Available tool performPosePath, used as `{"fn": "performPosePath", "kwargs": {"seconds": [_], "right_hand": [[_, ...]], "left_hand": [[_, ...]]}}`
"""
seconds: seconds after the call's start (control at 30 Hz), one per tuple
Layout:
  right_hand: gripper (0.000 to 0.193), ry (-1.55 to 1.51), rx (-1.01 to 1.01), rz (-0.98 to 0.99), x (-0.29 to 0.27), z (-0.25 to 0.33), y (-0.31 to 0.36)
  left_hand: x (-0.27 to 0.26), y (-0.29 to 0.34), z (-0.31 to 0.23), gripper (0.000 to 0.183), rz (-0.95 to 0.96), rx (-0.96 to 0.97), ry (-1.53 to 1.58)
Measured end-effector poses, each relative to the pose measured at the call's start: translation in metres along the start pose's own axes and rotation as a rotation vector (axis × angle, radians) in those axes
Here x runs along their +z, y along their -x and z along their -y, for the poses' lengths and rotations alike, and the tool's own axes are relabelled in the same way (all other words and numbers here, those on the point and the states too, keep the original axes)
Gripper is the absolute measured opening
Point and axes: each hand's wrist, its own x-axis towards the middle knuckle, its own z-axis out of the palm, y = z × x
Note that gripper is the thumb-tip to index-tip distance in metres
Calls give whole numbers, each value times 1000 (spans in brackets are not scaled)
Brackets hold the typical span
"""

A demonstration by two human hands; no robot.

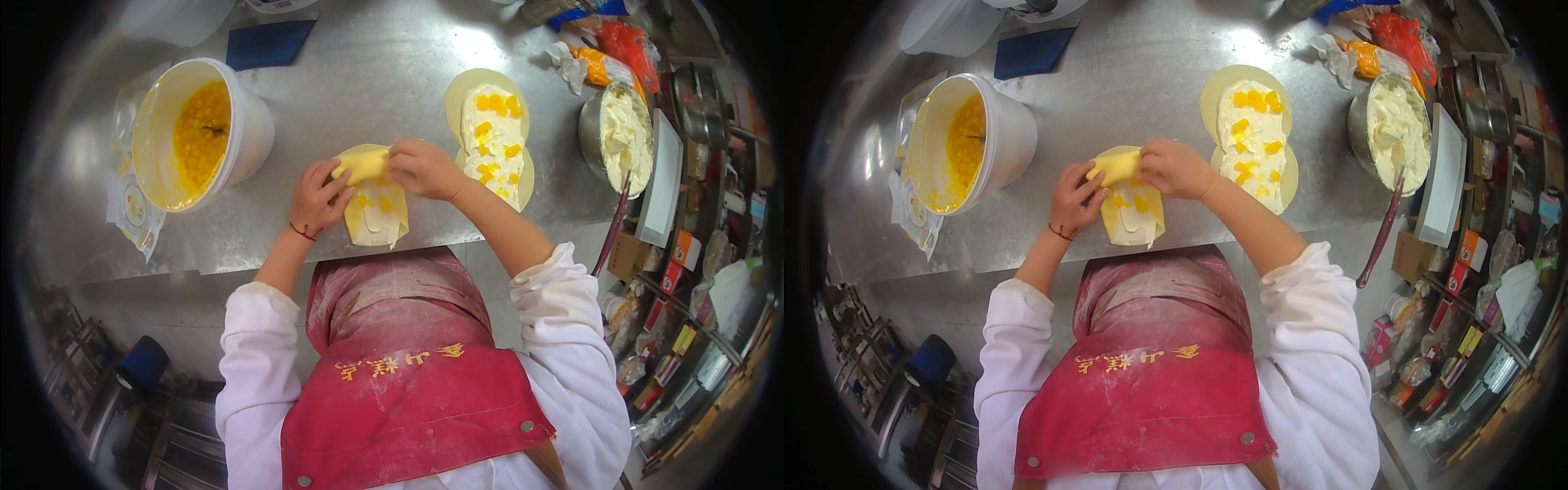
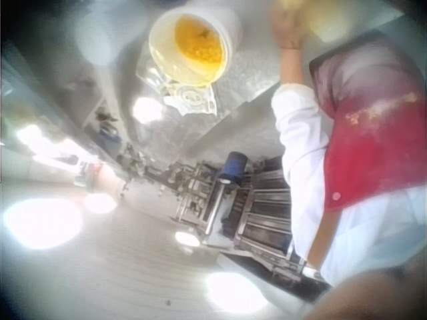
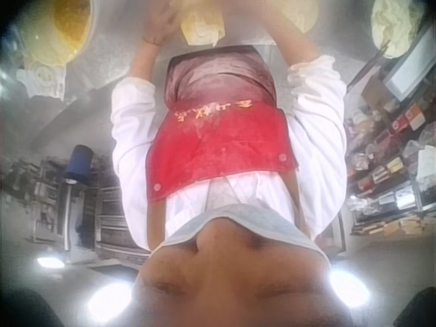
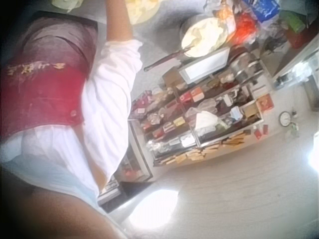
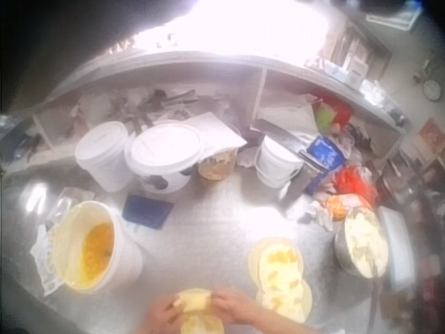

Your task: The person spreads a white cream onto thin yellow sheets, adds diced yellow fruit, then rolls the sheets into cylinders. The finished rolls are placed on a tray.

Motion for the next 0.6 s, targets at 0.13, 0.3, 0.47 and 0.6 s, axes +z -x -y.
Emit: {"fn": "performPosePath", "kwargs": {"seconds": [0.13, 0.3, 0.47, 0.6], "right_hand": [[25, -118, 361, -30, 8, 6, 0], [42, -86, 398, -195, 16, 7, 0], [51, -146, 592, -32, 12, 7, -4], [51, -162, 712, 64, 12, 7, -13]], "left_hand": [[12, 4, -2, 32, -120, -111, 110], [27, 11, -8, 43, -156, -583, 266], [26, 14, 4, 53, -67, -536, 200], [20, 12, 9, 51, 0, -528, 209]]}}
